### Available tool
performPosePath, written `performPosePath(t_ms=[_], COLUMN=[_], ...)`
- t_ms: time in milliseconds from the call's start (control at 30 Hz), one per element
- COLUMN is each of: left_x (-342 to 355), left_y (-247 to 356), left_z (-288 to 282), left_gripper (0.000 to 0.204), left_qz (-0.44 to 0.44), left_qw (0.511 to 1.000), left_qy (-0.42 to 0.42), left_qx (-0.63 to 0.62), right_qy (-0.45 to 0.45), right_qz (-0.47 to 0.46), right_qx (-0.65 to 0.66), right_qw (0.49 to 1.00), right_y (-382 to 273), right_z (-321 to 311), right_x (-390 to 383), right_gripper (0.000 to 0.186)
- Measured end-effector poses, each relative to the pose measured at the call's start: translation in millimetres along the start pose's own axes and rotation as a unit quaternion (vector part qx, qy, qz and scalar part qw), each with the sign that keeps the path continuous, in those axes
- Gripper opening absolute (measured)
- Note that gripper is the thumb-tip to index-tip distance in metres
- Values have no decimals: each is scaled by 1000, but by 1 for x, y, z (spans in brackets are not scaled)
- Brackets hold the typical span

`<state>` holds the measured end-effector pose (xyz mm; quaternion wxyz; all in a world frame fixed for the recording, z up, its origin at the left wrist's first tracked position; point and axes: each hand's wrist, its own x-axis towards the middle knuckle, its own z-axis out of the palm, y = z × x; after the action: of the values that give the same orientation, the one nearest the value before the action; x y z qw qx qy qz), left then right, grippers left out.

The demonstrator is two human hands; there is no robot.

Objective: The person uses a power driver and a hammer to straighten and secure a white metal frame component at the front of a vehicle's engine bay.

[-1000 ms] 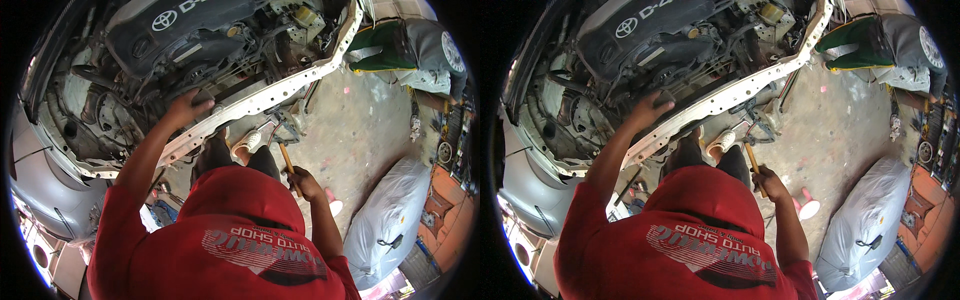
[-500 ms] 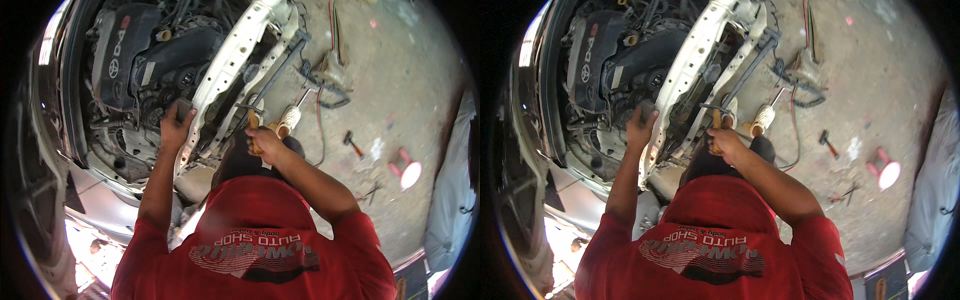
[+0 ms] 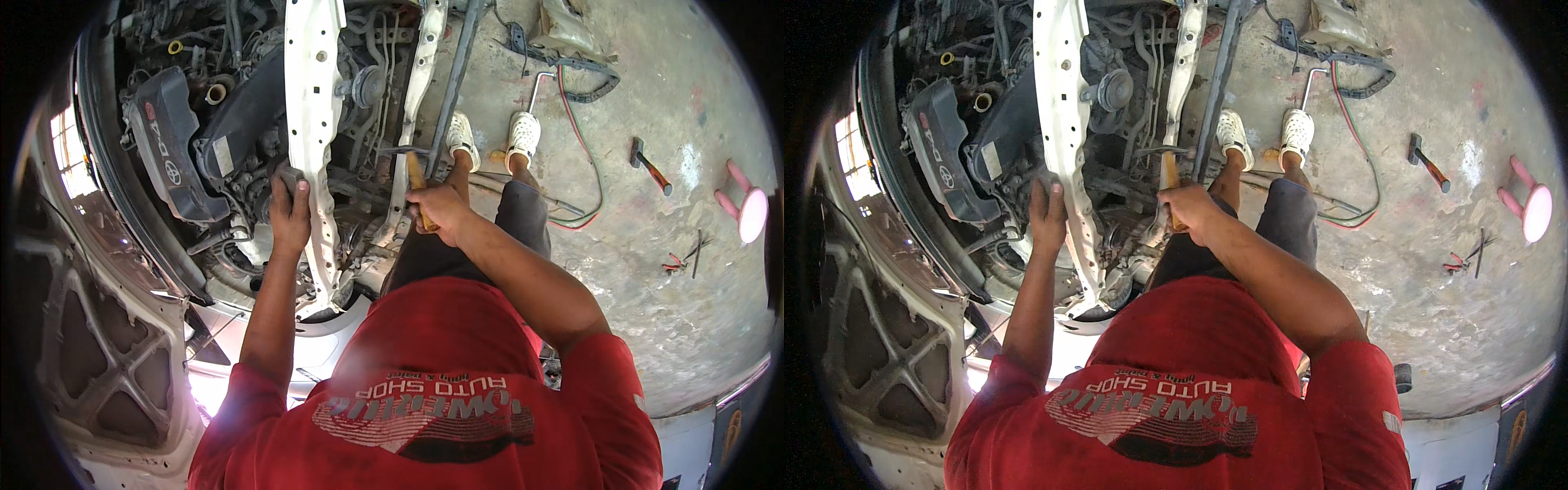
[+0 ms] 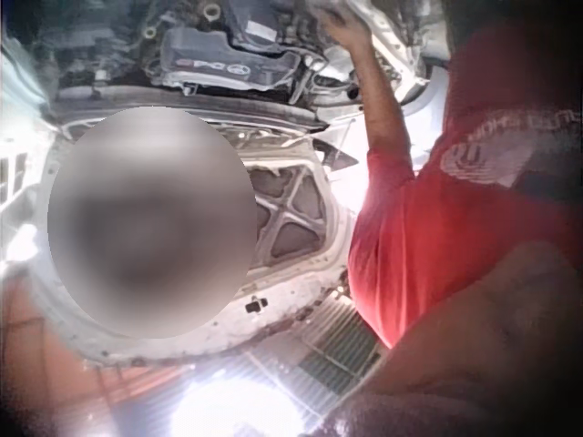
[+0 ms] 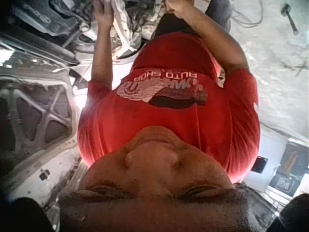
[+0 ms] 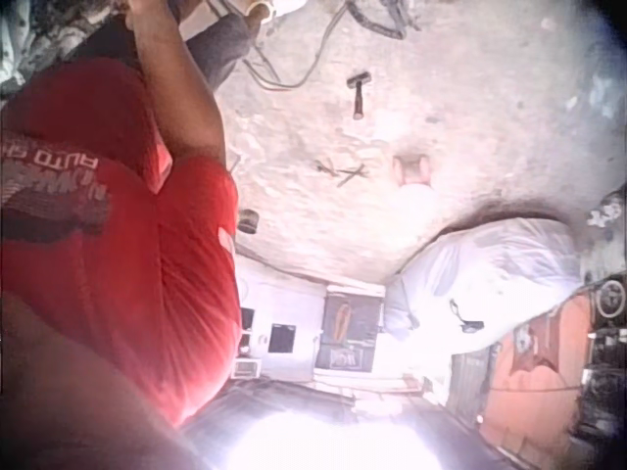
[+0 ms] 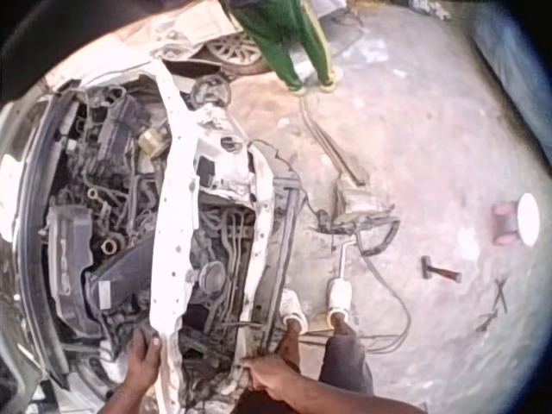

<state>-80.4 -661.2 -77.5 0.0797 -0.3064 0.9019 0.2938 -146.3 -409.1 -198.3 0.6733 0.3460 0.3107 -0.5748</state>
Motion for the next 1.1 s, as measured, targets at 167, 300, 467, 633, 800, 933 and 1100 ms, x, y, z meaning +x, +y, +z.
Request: performPosePath(t_ms=[167, 300, 467, 633, 800, 933, 1100], left_x=[5, 16, 24, 31, 17, 18, 24], left_y=[21, 19, 12, 3, 5, 7, 12], left_z=[0, 1, -1, -1, 6, 10, 4], left_gripper=[71, 74, 68, 64, 62, 62, 63], left_qz=[6, 1, 62, 26, 8, 51, 59], left_qw=[999, 1000, 997, 999, 999, 998, 998], left_qy=[-10, -24, -6, -11, 1, 21, -3], left_qx=[37, 9, 45, -32, -42, 12, 13], right_qy=[-5, -295, -41, -97, -304, -105, -52], right_qz=[-54, 16, -7, -84, 20, 25, -54], right_qx=[-42, -66, 15, 223, -45, 30, 123], right_qw=[998, 953, 999, 966, 951, 994, 990], right_y=[17, -5, 13, 64, -24, -9, 47], right_z=[21, 36, -5, -11, 37, -2, -6], right_x=[6, -14, 24, 63, -16, 14, 50], right_gripper=[22, 24, 16, 16, 34, 19, 13])
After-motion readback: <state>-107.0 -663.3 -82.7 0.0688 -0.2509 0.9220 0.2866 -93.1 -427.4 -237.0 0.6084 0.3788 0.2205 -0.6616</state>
